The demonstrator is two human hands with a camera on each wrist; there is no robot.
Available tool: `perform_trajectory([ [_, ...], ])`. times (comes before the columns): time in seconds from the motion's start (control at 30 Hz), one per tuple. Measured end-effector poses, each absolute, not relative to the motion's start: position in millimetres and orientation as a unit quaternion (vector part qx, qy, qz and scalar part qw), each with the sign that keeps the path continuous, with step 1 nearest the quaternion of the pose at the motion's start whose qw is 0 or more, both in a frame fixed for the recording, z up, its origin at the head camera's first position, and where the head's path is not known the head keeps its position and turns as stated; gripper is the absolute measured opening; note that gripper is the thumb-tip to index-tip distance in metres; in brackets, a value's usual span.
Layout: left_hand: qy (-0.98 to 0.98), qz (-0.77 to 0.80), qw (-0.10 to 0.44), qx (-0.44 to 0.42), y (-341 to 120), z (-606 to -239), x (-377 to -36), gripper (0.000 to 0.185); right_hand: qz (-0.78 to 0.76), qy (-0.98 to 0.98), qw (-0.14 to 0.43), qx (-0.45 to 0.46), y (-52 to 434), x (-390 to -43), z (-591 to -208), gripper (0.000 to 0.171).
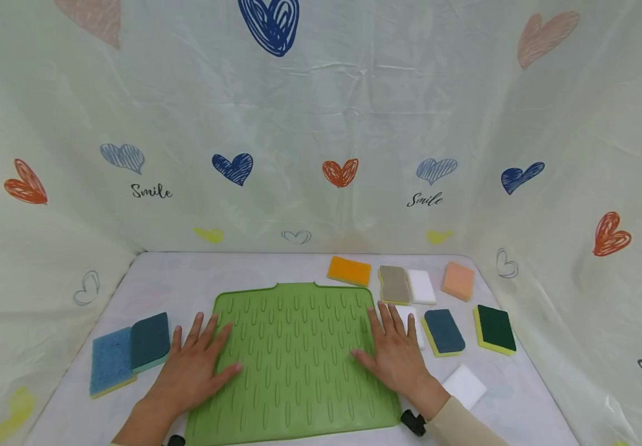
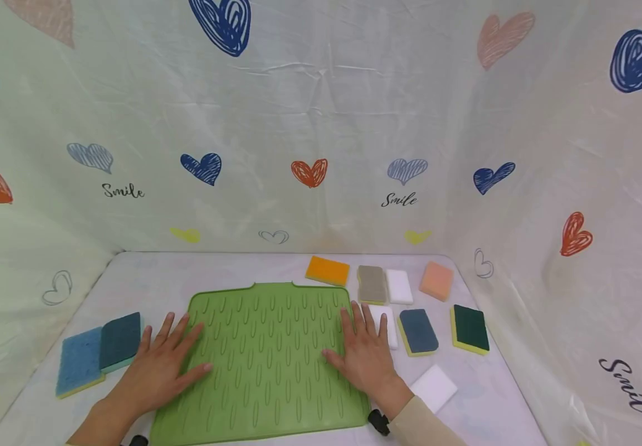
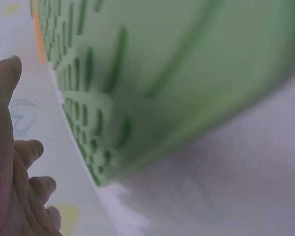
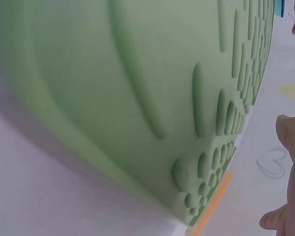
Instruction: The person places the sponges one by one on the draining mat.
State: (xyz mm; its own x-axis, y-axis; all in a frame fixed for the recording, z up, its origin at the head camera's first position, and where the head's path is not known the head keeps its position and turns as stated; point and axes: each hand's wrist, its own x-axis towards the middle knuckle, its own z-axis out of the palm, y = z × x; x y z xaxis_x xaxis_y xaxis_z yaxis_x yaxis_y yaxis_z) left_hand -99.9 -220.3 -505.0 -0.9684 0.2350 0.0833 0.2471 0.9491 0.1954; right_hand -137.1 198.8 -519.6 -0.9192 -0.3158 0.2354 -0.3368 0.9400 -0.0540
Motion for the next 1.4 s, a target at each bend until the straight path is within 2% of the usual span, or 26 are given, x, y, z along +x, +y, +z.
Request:
perform_trajectory([
  [0.47,-0.983,-0.119,-0.01,-0.137,-234.8,-518.3,-98.5,0.077,0.026,-0.972,0.137,0.191,210.9,-150.4,-517.7,0.093],
  [0.77,-0.98,-0.144,-0.062,-0.122,-236.4,-525.3,-101.4,0.083,0.0,-0.975,0.117,0.191,225.3,-198.8,-499.7,0.092],
  [1.03,-0.98,-0.154,-0.058,-0.114,-237.4,-528.3,-98.8,0.084,0.008,-0.97,0.17,0.176,214.1,-243.1,-485.1,0.087],
  [1.2,-0.981,-0.152,-0.044,-0.112,-237.9,-531.2,-97.4,0.083,-0.003,-0.973,0.153,0.171,194.8,-267.9,-480.1,0.086],
  [1.4,-0.98,-0.156,-0.056,-0.111,-235.9,-532.8,-98.7,0.085,-0.025,-0.972,0.113,0.205,183.7,-292.6,-484.0,0.083],
])
